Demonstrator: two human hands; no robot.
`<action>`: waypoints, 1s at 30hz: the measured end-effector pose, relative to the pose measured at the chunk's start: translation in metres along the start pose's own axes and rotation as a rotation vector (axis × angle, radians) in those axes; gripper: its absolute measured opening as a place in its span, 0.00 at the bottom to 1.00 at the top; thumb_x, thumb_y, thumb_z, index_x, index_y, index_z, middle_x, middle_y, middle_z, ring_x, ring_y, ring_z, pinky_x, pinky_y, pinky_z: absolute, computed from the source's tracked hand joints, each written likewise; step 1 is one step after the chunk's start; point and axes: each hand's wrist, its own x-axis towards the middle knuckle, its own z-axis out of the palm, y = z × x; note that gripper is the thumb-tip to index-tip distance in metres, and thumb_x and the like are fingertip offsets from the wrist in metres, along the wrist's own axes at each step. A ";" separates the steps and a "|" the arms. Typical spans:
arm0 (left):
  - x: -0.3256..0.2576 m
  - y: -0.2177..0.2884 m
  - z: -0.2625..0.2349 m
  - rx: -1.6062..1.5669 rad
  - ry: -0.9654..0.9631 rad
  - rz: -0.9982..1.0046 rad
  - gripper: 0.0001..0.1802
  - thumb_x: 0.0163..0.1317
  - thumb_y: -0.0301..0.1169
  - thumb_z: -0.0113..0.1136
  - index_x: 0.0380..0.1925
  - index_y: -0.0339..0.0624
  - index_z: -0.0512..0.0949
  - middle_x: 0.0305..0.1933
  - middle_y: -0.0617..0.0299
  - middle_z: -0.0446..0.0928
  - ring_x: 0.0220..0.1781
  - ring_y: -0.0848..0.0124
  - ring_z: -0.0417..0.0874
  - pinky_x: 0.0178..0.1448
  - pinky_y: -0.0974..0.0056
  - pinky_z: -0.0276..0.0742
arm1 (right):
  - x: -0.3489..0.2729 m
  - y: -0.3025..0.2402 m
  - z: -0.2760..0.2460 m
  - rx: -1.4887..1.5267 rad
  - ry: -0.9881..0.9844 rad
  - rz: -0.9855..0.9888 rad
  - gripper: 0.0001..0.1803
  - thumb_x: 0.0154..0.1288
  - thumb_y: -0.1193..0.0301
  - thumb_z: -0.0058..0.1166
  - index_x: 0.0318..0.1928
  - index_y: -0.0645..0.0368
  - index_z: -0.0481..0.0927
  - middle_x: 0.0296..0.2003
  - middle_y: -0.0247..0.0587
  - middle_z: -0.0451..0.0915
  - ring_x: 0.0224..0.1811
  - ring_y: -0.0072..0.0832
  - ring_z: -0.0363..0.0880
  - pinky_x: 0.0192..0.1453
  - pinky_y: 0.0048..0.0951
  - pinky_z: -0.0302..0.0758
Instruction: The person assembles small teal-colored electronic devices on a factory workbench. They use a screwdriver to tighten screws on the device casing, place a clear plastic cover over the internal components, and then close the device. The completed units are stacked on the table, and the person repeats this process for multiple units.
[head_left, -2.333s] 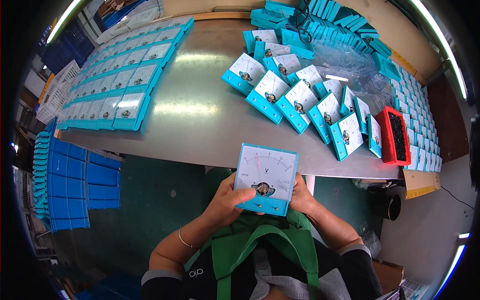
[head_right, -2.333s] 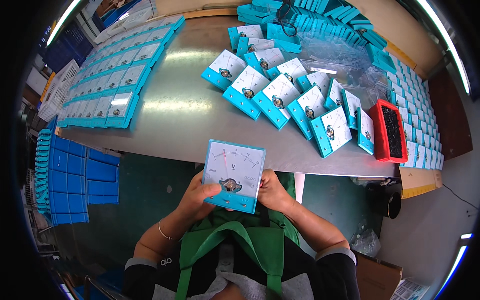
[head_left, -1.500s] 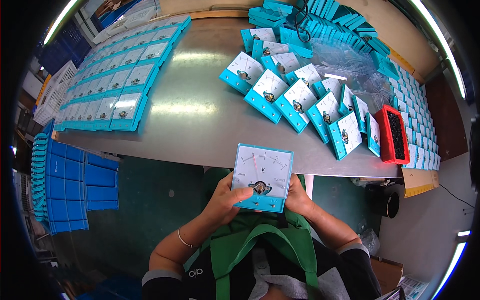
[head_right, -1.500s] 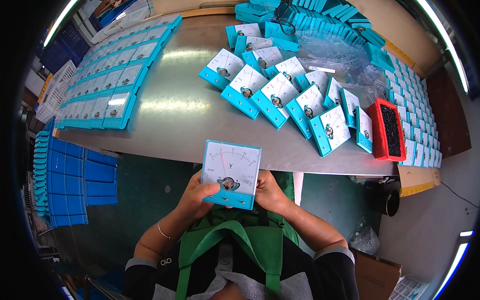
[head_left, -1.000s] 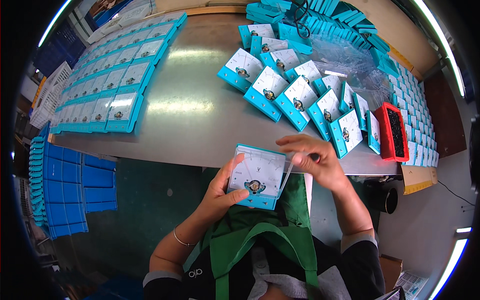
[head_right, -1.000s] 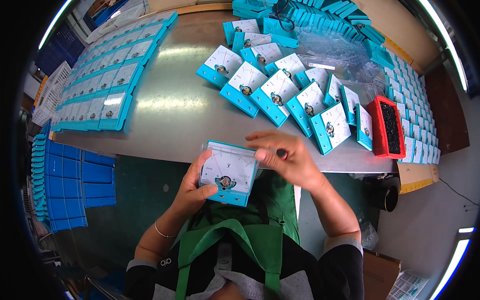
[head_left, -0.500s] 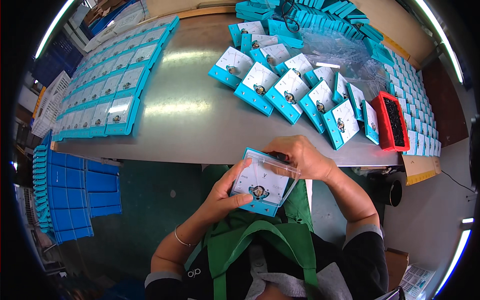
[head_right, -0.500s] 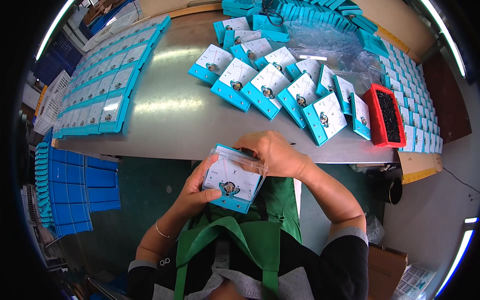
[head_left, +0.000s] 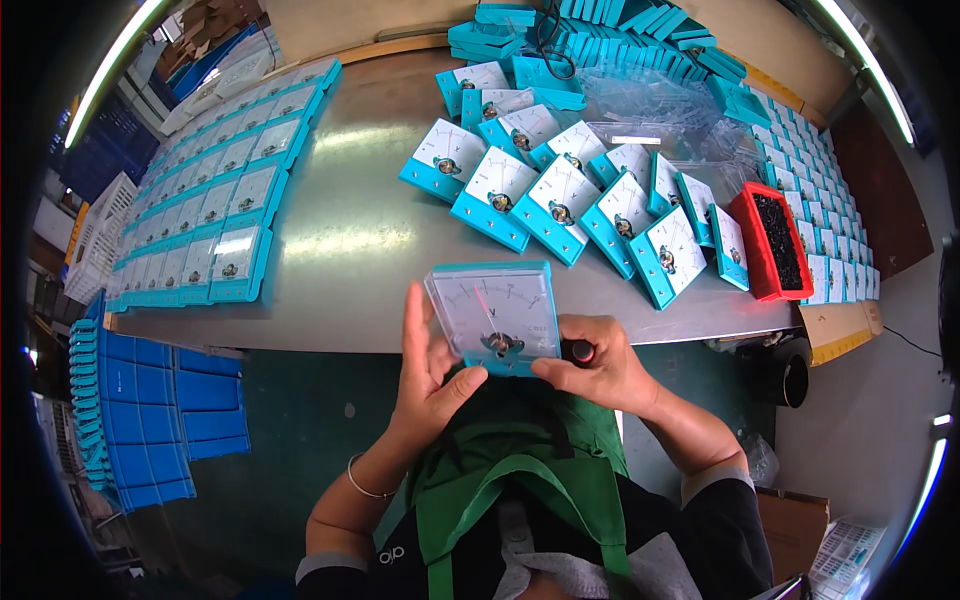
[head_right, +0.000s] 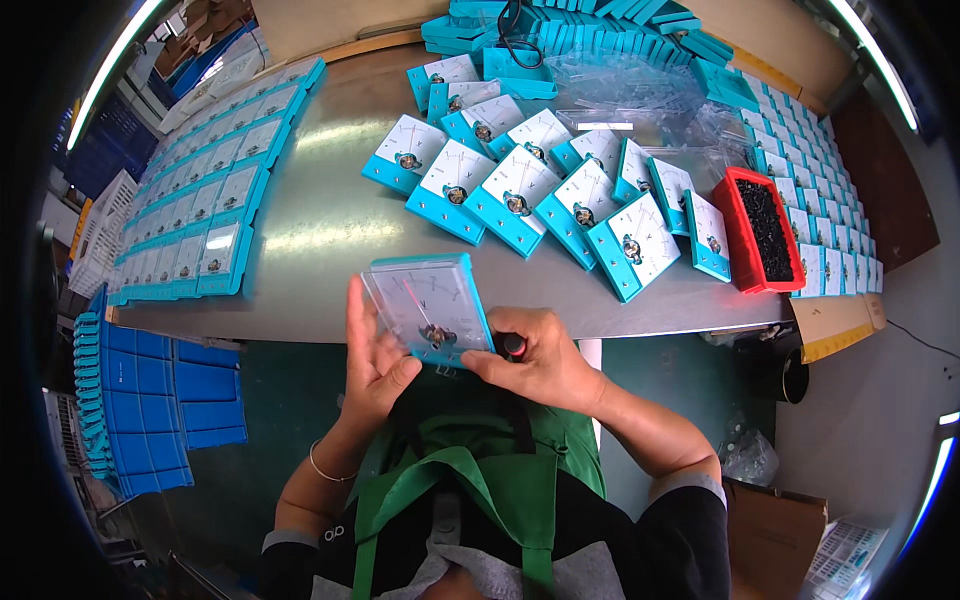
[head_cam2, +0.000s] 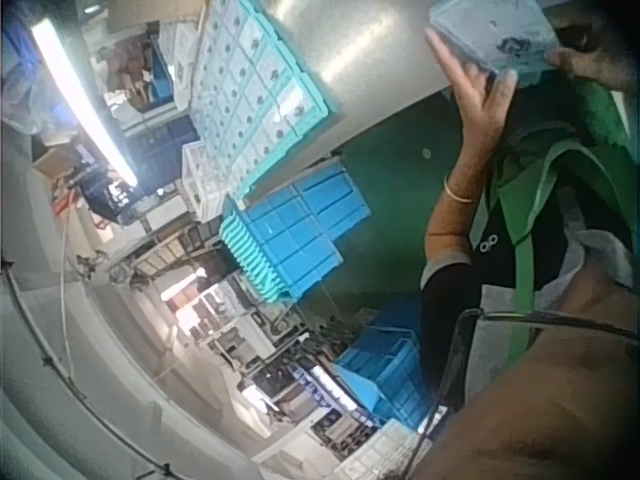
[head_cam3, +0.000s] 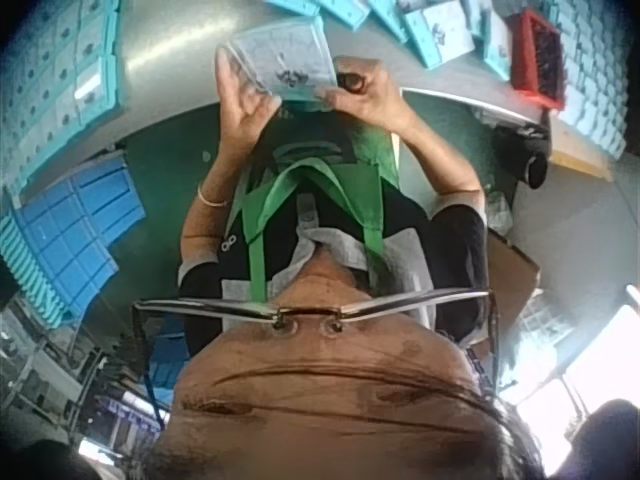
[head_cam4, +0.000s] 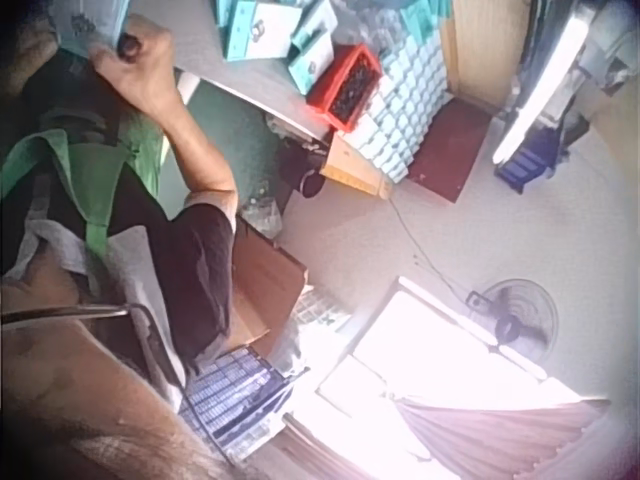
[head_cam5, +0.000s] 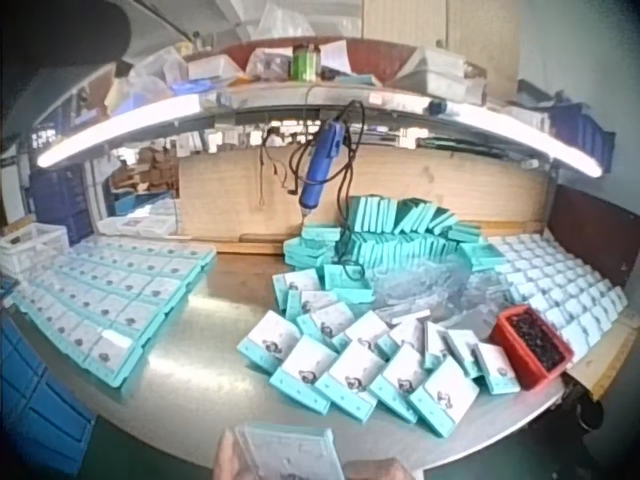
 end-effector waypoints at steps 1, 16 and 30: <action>0.005 0.002 0.002 -0.002 -0.026 0.073 0.60 0.56 0.31 0.68 0.72 0.49 0.28 0.74 0.51 0.44 0.70 0.56 0.62 0.68 0.51 0.63 | 0.007 -0.008 0.000 -0.242 -0.006 -0.132 0.11 0.58 0.68 0.61 0.32 0.65 0.78 0.23 0.38 0.75 0.22 0.27 0.76 0.24 0.32 0.71; 0.036 -0.021 -0.045 -0.320 0.101 0.018 0.60 0.39 0.47 0.78 0.69 0.66 0.48 0.63 0.52 0.63 0.64 0.50 0.69 0.63 0.47 0.71 | 0.256 0.092 -0.155 -1.183 0.407 -0.119 0.18 0.58 0.74 0.47 0.50 0.51 0.79 0.48 0.47 0.79 0.45 0.49 0.80 0.46 0.45 0.78; 0.032 -0.021 -0.049 -0.361 0.080 0.029 0.58 0.37 0.48 0.76 0.66 0.56 0.49 0.62 0.51 0.64 0.65 0.52 0.68 0.66 0.48 0.68 | 0.161 -0.028 -0.092 -0.386 0.237 -0.034 0.09 0.61 0.72 0.57 0.40 0.65 0.80 0.24 0.45 0.82 0.22 0.21 0.79 0.25 0.25 0.70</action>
